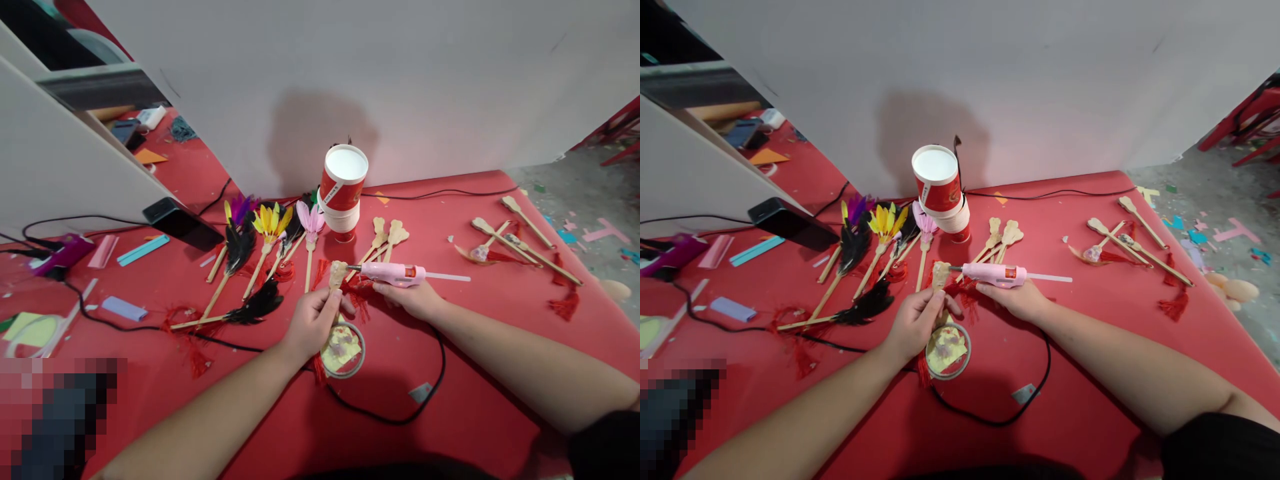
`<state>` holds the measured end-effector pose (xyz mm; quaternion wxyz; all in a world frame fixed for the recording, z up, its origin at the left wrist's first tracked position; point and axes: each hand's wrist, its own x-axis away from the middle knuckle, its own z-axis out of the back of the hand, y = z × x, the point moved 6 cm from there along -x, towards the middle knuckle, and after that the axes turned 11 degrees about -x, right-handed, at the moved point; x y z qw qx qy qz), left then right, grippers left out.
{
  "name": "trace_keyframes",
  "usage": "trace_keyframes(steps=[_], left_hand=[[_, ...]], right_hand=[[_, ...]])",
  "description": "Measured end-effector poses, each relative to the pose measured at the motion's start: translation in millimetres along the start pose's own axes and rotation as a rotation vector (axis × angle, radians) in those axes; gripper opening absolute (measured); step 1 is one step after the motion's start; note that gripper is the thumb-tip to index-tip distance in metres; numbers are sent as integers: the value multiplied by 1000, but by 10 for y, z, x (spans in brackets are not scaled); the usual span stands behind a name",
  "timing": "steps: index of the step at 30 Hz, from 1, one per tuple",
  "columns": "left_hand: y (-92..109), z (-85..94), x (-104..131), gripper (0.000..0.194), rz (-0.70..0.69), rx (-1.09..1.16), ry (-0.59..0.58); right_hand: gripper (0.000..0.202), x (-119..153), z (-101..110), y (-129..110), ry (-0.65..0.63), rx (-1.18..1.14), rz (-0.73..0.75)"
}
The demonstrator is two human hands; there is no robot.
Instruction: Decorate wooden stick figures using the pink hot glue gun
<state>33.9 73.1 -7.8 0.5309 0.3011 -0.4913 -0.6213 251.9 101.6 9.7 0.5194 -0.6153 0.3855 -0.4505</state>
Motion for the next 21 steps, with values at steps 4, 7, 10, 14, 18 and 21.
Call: trace_keyframes(steps=[4,7,10,14,18,21], left_hand=[[0,-16,0,61,11,29,-43],[-8,-60,12,60,13,17,-105],[-2,-72,20,58,-22,44,-91],[-9,-72,24,52,-36,55,-70],[5,-79,39,52,-60,6,-113],[24,-76,49,53,-73,-37,-126]], right_hand=[[47,11,8,16,-4,19,7],[47,13,12,31,-9,15,8],[50,12,3,16,-36,9,16],[49,14,-54,-39,-132,-33,54],[48,11,-49,8,-106,-46,28],[46,12,-6,108,-30,-34,-28]])
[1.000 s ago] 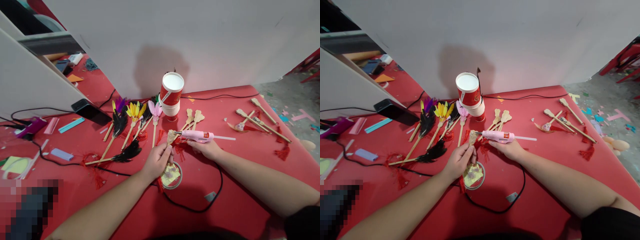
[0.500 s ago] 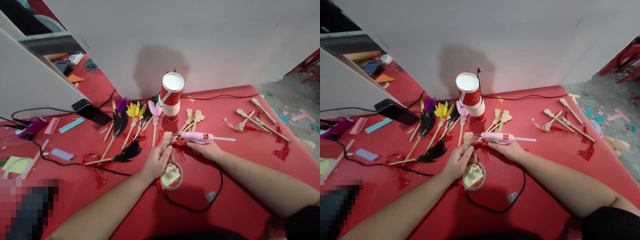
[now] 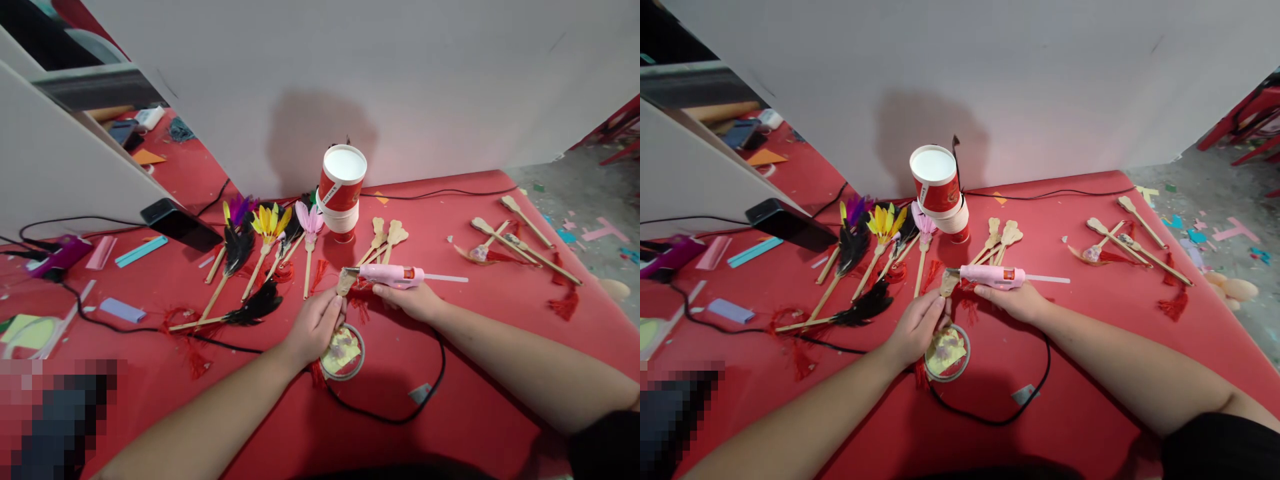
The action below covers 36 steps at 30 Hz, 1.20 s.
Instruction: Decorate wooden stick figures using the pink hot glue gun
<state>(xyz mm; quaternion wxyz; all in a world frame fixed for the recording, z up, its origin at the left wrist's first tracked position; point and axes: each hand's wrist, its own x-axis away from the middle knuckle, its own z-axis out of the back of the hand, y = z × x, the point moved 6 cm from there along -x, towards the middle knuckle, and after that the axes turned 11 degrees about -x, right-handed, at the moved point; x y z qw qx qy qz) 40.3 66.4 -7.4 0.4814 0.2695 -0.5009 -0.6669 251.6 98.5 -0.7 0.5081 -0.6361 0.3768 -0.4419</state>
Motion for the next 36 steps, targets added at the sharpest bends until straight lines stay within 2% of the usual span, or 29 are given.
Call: trace_keyframes(steps=[6,12,27,32,36], left_hand=[[17,5,-9,54,10,-28,23],[34,-2,-2,54,5,-33,11],[-25,-17,-5,50,7,15,22],[-2,-1,-1,48,-22,-80,39],[43,13,3,46,-48,-178,53]], right_hand=[[46,10,36,51,68,38,-43],[44,4,-26,-52,46,5,-1],[50,10,-29,-67,13,15,8],[51,6,-57,-104,-8,19,48],[46,10,-35,-95,40,7,69]])
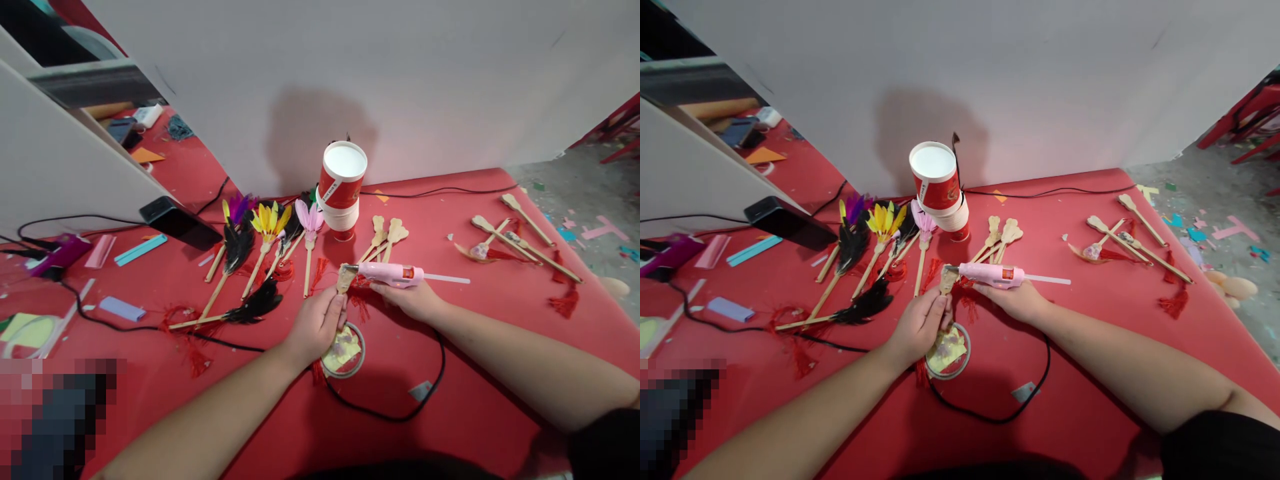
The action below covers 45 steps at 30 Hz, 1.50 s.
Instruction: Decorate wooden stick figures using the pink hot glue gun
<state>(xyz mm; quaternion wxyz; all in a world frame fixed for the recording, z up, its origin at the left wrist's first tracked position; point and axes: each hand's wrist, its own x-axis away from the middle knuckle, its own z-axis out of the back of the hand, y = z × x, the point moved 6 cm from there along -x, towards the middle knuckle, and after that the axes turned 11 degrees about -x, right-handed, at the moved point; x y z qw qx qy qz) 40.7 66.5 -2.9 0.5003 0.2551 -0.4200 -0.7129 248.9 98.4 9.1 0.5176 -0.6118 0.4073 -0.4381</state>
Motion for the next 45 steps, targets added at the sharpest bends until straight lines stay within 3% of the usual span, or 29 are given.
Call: trace_keyframes(steps=[9,20,36,45], left_hand=[[33,32,9,43,-8,-6,52],[101,91,16,40,-100,-100,100],[46,49,15,39,-51,-27,98],[-30,18,-22,40,16,31,103]], right_hand=[[40,-22,-15,-35,-27,11,70],[34,-36,67,201,-4,106,-63],[31,-79,-44,74,-39,29,57],[41,-46,-23,23,-16,-113,172]])
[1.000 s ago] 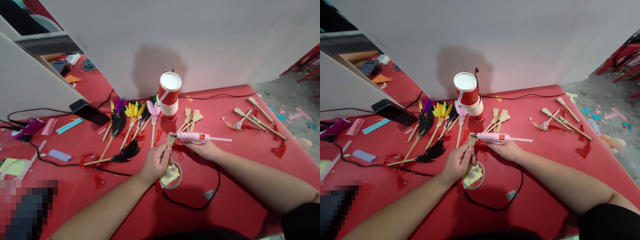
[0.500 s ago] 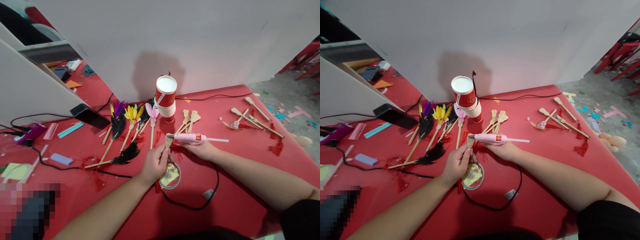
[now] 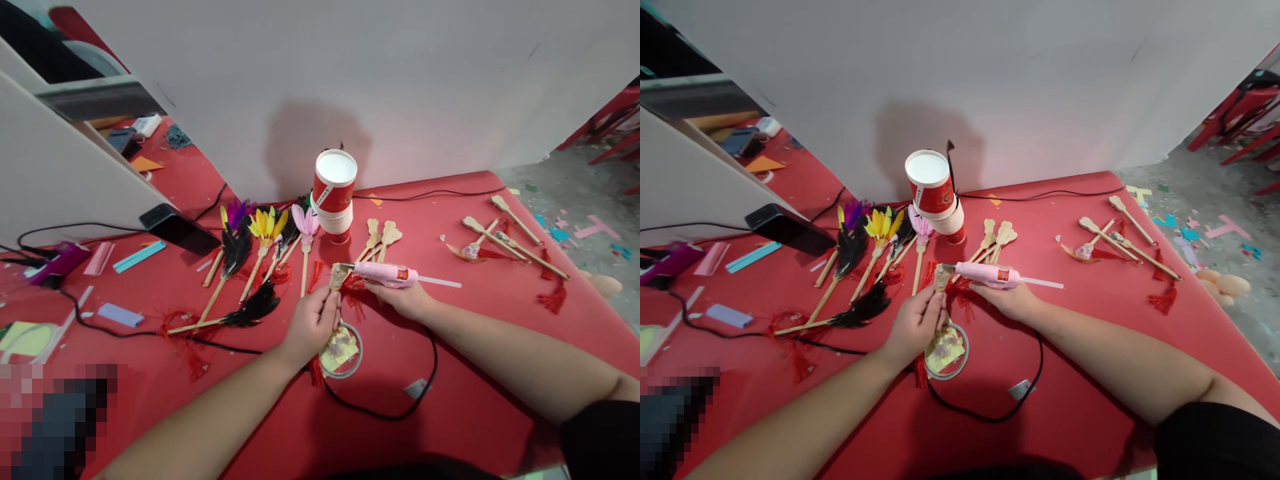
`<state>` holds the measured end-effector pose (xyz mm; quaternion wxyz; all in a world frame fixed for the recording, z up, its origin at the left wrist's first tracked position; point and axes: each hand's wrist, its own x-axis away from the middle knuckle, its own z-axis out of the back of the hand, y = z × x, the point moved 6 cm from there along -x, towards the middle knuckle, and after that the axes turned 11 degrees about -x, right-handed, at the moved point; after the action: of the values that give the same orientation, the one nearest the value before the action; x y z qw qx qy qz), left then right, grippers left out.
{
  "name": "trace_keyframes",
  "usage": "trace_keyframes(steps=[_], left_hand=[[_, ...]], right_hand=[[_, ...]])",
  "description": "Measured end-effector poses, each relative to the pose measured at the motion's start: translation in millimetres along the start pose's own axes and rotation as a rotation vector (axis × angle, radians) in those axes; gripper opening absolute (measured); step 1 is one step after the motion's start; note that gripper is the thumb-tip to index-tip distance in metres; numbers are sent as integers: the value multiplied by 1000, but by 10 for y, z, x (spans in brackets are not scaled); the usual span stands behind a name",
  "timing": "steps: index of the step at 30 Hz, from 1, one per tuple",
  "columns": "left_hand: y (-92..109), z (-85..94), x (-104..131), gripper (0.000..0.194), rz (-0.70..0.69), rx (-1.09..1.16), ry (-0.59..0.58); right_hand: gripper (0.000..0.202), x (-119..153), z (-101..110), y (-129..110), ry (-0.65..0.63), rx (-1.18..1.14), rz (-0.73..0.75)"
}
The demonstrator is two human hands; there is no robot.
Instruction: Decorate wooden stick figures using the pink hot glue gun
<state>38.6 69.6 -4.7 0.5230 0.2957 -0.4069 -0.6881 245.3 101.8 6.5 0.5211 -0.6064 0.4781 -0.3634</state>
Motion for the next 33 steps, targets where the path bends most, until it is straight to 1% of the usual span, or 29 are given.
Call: trace_keyframes(steps=[7,12,15,19,24,28,33], left_hand=[[7,-18,-4,41,11,18,-16],[-9,-16,4,42,23,48,-17],[-3,-1,11,42,5,32,-8],[10,13,17,42,-32,11,-2],[2,19,25,42,-36,9,6],[-24,12,27,43,-26,23,12],[-69,-27,8,44,2,106,-26]], right_hand=[[38,-15,-25,-37,17,25,-1],[37,-3,-13,1,54,52,-30],[35,14,-10,11,34,88,-18],[28,21,4,1,15,160,-50],[28,-7,-21,-62,-21,184,-57],[29,-23,-10,2,-33,171,-87],[32,-32,13,31,-33,92,-56]])
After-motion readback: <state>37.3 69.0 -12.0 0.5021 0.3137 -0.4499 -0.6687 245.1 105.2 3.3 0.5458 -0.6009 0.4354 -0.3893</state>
